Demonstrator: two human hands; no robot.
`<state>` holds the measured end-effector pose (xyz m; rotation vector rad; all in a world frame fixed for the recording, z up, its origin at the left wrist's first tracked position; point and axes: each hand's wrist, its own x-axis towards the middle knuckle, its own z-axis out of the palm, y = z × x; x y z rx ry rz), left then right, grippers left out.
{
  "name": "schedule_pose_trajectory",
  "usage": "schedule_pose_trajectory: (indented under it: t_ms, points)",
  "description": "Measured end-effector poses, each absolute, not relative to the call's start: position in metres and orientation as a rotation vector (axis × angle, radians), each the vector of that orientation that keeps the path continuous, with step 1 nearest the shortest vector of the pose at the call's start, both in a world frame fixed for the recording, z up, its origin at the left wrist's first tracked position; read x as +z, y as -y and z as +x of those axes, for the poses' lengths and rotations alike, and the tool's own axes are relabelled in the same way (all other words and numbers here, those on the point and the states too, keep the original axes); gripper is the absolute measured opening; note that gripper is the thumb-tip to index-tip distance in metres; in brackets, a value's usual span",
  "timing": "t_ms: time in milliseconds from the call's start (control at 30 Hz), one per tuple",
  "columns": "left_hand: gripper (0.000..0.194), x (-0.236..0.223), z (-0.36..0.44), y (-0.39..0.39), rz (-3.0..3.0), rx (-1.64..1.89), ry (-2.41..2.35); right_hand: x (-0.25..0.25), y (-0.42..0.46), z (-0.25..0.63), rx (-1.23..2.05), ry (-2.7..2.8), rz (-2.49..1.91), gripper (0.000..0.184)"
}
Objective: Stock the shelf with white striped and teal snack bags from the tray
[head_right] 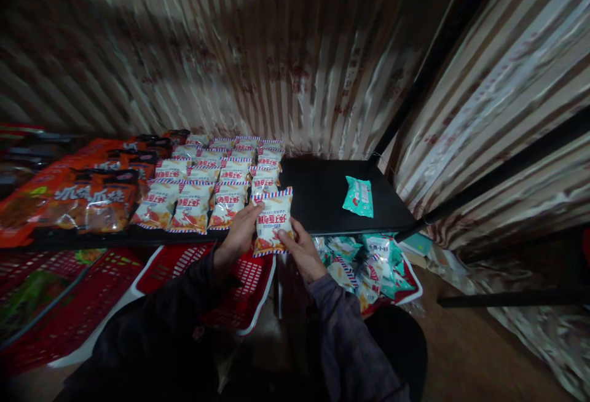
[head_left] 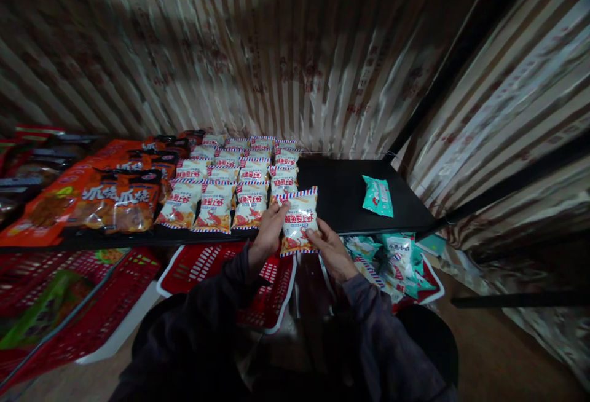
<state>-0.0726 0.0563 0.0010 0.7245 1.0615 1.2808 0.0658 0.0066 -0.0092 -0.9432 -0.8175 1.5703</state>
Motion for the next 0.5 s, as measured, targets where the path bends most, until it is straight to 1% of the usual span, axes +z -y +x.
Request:
schedule_pose_trajectory:
  t_ms: [167,267,333,433,500]
  points:
    - [0.041,0.007,-0.077,-0.052,0.768,1.217,-1.058,-0.006,-0.014,0.063,1.496,0.756,-0.944,0.053]
    - [0.038,0.005,-0.078,-0.045,0.785,1.142,-1.0,-0.001,-0.022,0.065,1.441,0.735,-0.968,0.052]
    - [0.037,0.002,-0.077,-0.04,0.832,1.152,-0.921,0.0,-0.026,0.065,1.421,0.739,-0.984,0.051]
    - [0.044,-0.003,-0.076,-0.035,0.882,1.192,-0.86,-0.001,-0.027,0.065,1.416,0.743,-0.998,0.051]
    - [0.045,-0.006,-0.076,-0.034,0.872,1.208,-0.872,-0.003,-0.026,0.064,1.447,0.738,-0.99,0.051]
